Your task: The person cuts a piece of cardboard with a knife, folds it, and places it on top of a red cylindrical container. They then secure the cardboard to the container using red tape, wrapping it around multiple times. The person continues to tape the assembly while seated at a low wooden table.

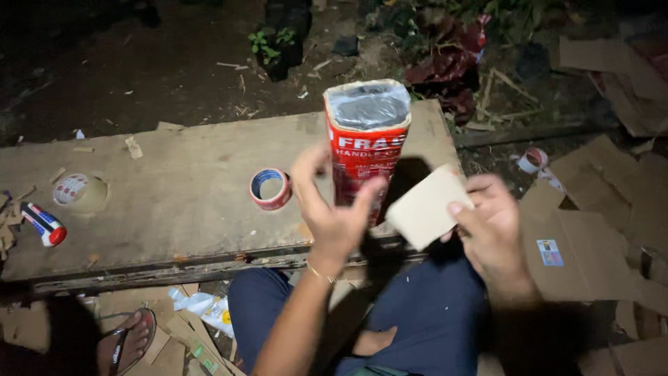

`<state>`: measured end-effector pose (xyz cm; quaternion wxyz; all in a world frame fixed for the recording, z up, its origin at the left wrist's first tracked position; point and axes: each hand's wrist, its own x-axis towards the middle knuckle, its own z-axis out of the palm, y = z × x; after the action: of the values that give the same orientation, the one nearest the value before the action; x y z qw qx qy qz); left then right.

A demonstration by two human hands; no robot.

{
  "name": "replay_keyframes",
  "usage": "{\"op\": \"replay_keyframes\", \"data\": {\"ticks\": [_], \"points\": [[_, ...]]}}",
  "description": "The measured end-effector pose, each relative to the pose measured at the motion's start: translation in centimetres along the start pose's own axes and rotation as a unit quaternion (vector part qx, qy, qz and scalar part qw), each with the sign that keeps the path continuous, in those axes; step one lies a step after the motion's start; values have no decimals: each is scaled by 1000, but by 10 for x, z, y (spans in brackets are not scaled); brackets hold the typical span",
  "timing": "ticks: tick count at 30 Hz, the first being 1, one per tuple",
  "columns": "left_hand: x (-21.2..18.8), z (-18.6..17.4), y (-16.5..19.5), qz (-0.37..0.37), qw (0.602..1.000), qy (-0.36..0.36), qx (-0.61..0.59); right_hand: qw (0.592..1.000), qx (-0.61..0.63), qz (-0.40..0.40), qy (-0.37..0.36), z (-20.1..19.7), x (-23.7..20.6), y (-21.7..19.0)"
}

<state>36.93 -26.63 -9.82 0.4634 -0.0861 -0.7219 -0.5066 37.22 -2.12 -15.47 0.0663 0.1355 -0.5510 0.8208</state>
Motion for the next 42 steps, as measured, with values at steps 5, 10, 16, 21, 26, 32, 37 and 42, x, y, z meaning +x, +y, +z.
{"op": "replay_keyframes", "data": {"ticks": [5, 10, 16, 21, 26, 32, 37, 42], "points": [[74, 3, -20, -26, 983, -138, -122, 994, -30, -101, 10, 68, 22, -74], [75, -4, -5, -15, 983, -169, -71, 971, -141, -187, -37, 98, 48, -97], [9, -39, 18, 104, 982, -123, -94, 955, -250, -137, -79, 114, 41, -108], [-13, -55, 13, 189, 973, -114, -72, 913, -299, -268, 65, 165, 15, -103], [-20, -54, 8, 171, 972, -108, -118, 757, -416, -393, -317, 149, 22, -113], [-26, -52, 0, 168, 967, -146, -122, 809, -390, -269, -348, 118, 14, -101], [-23, -55, -6, 144, 974, -149, -96, 809, -397, -280, -330, 120, 16, -82], [-12, -64, -16, 161, 971, -149, -95, 796, -401, -290, -349, 123, 20, -72]]}}
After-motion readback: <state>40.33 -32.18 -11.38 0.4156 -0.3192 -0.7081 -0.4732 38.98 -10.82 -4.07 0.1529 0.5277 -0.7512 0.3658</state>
